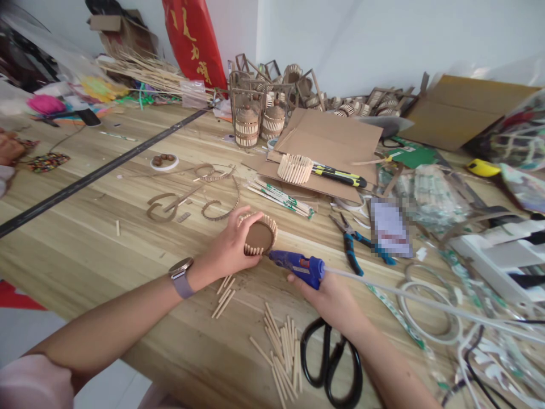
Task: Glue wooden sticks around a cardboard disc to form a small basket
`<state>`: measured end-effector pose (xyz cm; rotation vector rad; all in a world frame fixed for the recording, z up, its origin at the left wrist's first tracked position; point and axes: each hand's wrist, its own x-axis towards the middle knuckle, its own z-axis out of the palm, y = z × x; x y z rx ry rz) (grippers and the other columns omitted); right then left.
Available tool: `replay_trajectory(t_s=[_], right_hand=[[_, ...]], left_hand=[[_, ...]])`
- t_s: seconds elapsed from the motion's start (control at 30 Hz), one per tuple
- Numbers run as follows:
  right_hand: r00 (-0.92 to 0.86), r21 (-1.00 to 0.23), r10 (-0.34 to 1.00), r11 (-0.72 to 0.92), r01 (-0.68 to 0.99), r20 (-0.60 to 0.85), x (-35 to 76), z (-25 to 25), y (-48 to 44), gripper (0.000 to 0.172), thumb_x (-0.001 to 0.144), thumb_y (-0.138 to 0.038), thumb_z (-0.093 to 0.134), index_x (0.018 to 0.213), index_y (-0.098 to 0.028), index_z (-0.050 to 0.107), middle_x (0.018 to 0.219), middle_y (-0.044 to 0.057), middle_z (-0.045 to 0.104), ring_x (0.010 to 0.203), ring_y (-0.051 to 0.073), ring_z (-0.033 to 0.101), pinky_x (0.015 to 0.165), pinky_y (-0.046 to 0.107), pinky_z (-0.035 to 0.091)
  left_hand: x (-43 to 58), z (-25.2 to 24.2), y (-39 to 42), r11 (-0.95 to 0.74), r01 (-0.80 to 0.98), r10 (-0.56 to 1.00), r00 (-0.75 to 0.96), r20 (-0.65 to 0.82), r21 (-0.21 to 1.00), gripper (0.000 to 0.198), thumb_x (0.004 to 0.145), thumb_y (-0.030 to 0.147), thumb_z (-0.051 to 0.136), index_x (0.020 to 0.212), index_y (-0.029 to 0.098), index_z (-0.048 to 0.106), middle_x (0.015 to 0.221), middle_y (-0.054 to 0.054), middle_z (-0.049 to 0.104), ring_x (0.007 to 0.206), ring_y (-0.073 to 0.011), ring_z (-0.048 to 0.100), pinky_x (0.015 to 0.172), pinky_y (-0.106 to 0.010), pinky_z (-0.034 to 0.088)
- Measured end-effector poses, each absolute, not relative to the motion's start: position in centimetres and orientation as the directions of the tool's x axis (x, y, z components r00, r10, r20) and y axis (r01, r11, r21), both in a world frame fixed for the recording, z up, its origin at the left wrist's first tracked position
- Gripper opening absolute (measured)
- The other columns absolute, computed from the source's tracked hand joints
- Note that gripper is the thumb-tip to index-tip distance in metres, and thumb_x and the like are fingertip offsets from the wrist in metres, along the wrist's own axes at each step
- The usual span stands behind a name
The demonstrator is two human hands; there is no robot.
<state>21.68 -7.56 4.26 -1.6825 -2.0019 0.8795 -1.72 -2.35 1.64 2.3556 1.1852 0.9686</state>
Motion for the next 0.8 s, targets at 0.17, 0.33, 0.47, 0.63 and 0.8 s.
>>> replay_trajectory(t_s=[0.17, 0.33, 0.47, 0.63, 0.8], right_hand=[[-0.193, -0.683, 0.977, 0.082, 0.726, -0.088, 21.6, 4.1, -7.7, 0.039, 0.081, -0.053, 0.054, 0.097, -0.022, 0.074, 0.091, 0.006, 0.078, 0.085, 0.030, 0.072, 0.083, 0.042, 0.057], [-0.118, -0.753, 0.992, 0.047, 0.656, -0.040, 22.1, 4.2, -7.6, 0.038, 0.079, -0.051, 0.060, 0.096, -0.020, 0.073, 0.093, 0.006, 0.078, 0.086, 0.029, 0.071, 0.082, 0.042, 0.057], [-0.060, -0.809, 0.984, -0.102, 0.579, -0.167, 24.6, 5.3, -7.0, 0.042, 0.071, -0.061, 0.068, 0.075, -0.019, 0.072, 0.077, 0.007, 0.075, 0.072, 0.025, 0.068, 0.066, 0.035, 0.056], [-0.041, -0.835, 0.916, -0.345, 0.429, -0.400, 28.4, 6.5, -5.8, 0.045, 0.064, -0.065, 0.075, 0.068, -0.020, 0.070, 0.070, 0.008, 0.073, 0.053, 0.018, 0.060, 0.047, 0.030, 0.050], [-0.019, -0.656, 0.931, -0.242, 0.715, -0.364, 29.3, 6.9, -5.2, 0.047, 0.073, -0.069, 0.060, 0.065, -0.023, 0.065, 0.059, 0.009, 0.067, 0.053, 0.024, 0.062, 0.052, 0.037, 0.049]], left_hand=[[-1.7, 1.5, -2.3, -0.599, 0.585, 0.800, 0.429, 0.419, 0.547, 0.088, 0.069, 0.011, 0.076, 0.141, 0.022, 0.028, 0.144, -0.021, 0.029, 0.138, -0.0390, 0.038, 0.104, -0.055, 0.047], [-1.7, 1.1, -2.2, -0.622, 0.565, 0.783, 0.441, 0.438, 0.542, 0.092, 0.067, 0.011, 0.078, 0.142, 0.024, 0.027, 0.144, -0.020, 0.028, 0.140, -0.0376, 0.035, 0.107, -0.054, 0.045], [-1.8, 1.3, -2.1, -0.602, 0.569, 0.799, 0.443, 0.408, 0.560, 0.092, 0.066, 0.012, 0.079, 0.142, 0.023, 0.028, 0.145, -0.021, 0.027, 0.138, -0.0385, 0.037, 0.105, -0.054, 0.046], [-1.9, 1.6, -2.3, -0.586, 0.567, 0.809, 0.443, 0.386, 0.578, 0.090, 0.067, 0.012, 0.078, 0.142, 0.024, 0.029, 0.147, -0.020, 0.028, 0.134, -0.0384, 0.043, 0.103, -0.055, 0.048], [-1.8, 1.5, -2.3, -0.573, 0.567, 0.818, 0.435, 0.376, 0.591, 0.088, 0.068, 0.012, 0.076, 0.142, 0.025, 0.030, 0.147, -0.019, 0.029, 0.135, -0.0382, 0.042, 0.104, -0.055, 0.047]])
